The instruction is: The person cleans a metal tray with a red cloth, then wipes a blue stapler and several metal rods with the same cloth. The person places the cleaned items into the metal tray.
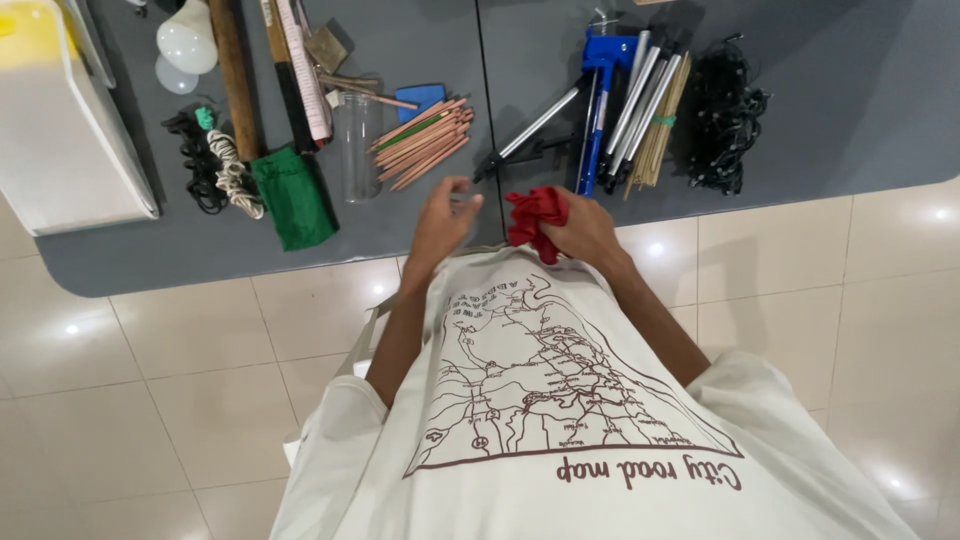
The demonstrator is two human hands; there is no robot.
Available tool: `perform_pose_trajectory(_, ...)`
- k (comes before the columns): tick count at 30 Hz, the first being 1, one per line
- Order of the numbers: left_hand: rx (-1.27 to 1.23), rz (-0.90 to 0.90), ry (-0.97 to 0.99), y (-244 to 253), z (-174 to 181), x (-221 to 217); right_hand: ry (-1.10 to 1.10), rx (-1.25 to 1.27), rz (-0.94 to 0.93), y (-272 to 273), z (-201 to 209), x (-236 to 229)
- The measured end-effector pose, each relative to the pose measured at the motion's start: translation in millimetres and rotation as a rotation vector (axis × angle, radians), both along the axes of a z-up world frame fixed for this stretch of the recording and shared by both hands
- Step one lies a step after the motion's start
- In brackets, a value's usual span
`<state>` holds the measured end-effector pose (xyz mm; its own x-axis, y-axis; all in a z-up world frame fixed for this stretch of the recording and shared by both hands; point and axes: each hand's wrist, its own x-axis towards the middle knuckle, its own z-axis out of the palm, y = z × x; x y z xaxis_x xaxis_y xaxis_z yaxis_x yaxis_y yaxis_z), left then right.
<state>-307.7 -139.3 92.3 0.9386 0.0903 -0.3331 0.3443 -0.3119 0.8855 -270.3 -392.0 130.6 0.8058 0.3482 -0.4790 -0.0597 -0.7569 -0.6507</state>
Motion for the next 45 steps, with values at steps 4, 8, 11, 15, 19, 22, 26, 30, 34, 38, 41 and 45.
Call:
perform_pose_trajectory(4,0.209,-0.064,-0.061,2,-18,12,0.027,0.006,-0.244,-64,-10,8)
perform_pose_trajectory(8,0.318,-0.113,0.034,-20,-9,32,-0.243,0.191,-0.517,-154,-46,27)
perform_pose_trajectory(11,0.184,-0.113,0.035,-43,-35,35,-0.287,0.259,-0.68,-208,-48,48)
perform_pose_trajectory(15,0.183,-0.152,0.186,-81,-48,38,-0.306,0.298,-0.725,-276,-80,69)
perform_pose_trajectory(19,0.08,-0.132,0.176,-101,-71,33,-0.278,0.4,-0.954,-329,-123,83)
perform_pose_trajectory(22,0.038,-0.096,0.201,-106,-74,37,-0.289,0.439,-1.07,-343,-135,86)
perform_pose_trajectory(26,0.195,-0.015,0.102,-100,-71,63,-0.403,0.42,-1.046,-348,-146,83)
perform_pose_trajectory(30,0.226,0.058,-0.051,-76,-99,121,-0.458,0.193,-0.988,-357,-194,75)
perform_pose_trajectory(34,0.585,0.05,-0.263,-71,-99,188,-0.455,-0.32,-0.892,-358,-220,73)
perform_pose_trajectory(38,0.764,0.05,-0.149,-67,-100,254,-0.481,-0.437,-0.889,-346,-213,79)
perform_pose_trajectory(41,0.871,0.048,-0.123,-64,-123,290,-0.548,-0.435,-0.876,-349,-219,80)
perform_pose_trajectory(45,0.897,-0.029,0.015,-65,-136,316,-0.509,-0.424,-0.883,-351,-218,79)
